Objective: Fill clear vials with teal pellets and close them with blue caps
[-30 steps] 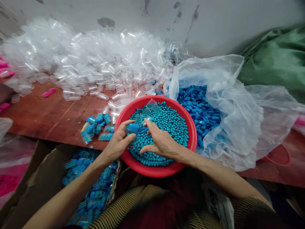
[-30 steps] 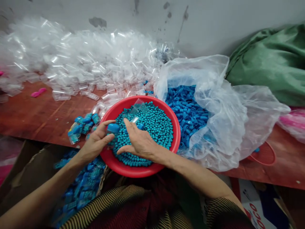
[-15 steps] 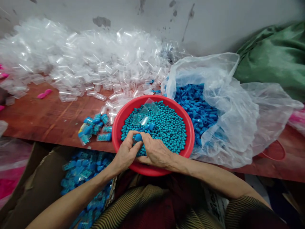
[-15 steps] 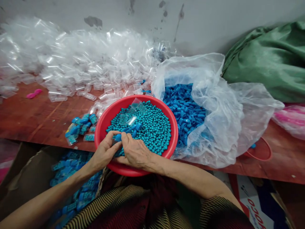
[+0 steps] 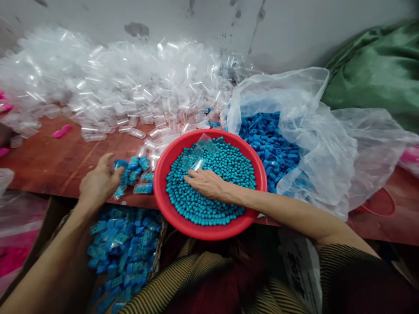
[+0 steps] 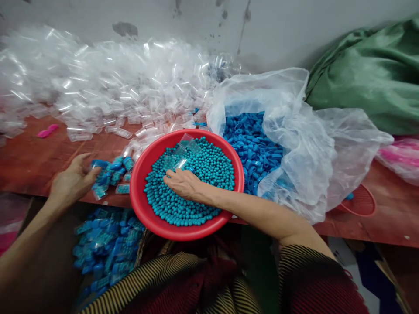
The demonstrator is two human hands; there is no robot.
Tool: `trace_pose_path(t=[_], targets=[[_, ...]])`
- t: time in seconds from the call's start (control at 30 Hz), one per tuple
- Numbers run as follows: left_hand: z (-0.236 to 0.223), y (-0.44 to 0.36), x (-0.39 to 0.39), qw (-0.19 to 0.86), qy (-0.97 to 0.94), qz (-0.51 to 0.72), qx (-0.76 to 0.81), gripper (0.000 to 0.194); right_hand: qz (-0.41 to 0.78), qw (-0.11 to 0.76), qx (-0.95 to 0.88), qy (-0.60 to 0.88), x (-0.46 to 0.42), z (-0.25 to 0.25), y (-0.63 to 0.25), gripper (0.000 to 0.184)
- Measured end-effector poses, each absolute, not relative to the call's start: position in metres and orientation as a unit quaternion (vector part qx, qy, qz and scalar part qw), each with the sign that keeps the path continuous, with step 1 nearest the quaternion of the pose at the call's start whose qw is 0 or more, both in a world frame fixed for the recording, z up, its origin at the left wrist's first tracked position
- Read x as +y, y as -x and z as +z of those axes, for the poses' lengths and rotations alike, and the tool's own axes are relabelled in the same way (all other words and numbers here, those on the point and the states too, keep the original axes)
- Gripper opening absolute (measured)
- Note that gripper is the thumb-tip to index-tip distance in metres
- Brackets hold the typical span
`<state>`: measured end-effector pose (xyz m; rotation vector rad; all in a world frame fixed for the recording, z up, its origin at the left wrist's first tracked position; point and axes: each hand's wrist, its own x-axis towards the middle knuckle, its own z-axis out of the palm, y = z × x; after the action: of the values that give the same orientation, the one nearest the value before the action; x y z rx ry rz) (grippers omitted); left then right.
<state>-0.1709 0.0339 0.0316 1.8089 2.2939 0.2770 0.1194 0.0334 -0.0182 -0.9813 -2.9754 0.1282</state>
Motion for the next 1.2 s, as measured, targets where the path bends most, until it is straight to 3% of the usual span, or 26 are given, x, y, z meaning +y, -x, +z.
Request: trace_pose_path(t=[0.1, 0.17, 0.3, 0.43, 0.5, 0.57, 0.7, 0.8, 0.87, 0.97, 1.07, 1.2], targets=[[0.035, 0.151, 0.036, -0.026, -0.604, 0.066, 0.794, 0.058, 0.030, -0.031, -0.943, 0.329, 0.043, -0.028, -0.106, 0.035], [0.037, 0.126, 0.034, -0.049, -0.661, 0.109, 0.740, 0.048, 0.041, -0.059, -0.942, 0.328, 0.048, -0.030, -0.108, 0.033], [0.032, 0.075, 0.040, 0.003, -0.746, 0.094, 0.659, 0.038, 0.067, -0.109, -0.930, 0.345, 0.048, -0.026, -0.129, 0.032], [0.015, 0.044, 0.059, 0.070, -0.785, -0.006, 0.615, 0.040, 0.076, -0.097, -0.915, 0.384, 0.045, -0.019, -0.157, 0.030], [0.006, 0.035, 0.068, 0.087, -0.776, -0.054, 0.622, 0.041, 0.105, -0.052, -0.904, 0.411, 0.046, -0.017, -0.171, 0.024], [-0.002, 0.027, 0.075, 0.109, -0.760, -0.080, 0.636, 0.042, 0.173, 0.048, -0.872, 0.454, 0.049, -0.015, -0.182, 0.016], [-0.012, 0.015, 0.088, 0.172, -0.725, -0.076, 0.663, 0.045, 0.420, 0.262, -0.682, 0.538, 0.053, -0.013, -0.198, 0.025], [-0.016, 0.013, 0.097, 0.208, -0.726, -0.071, 0.651, 0.041, 0.522, 0.267, -0.605, 0.539, 0.052, -0.015, -0.206, 0.025], [-0.016, 0.016, 0.098, 0.226, -0.736, -0.074, 0.634, 0.037, 0.490, 0.235, -0.631, 0.554, 0.050, -0.014, -0.212, 0.016], [-0.012, 0.023, 0.089, 0.245, -0.748, -0.085, 0.611, 0.038, 0.339, 0.171, -0.721, 0.579, 0.047, -0.010, -0.219, 0.007], [-0.010, 0.028, 0.074, 0.275, -0.765, -0.130, 0.567, 0.037, 0.215, 0.083, -0.787, 0.572, 0.045, -0.006, -0.220, 0.013], [-0.013, 0.023, 0.064, 0.301, -0.768, -0.153, 0.544, 0.033, 0.161, 0.004, -0.814, 0.558, 0.042, -0.004, -0.215, 0.025]])
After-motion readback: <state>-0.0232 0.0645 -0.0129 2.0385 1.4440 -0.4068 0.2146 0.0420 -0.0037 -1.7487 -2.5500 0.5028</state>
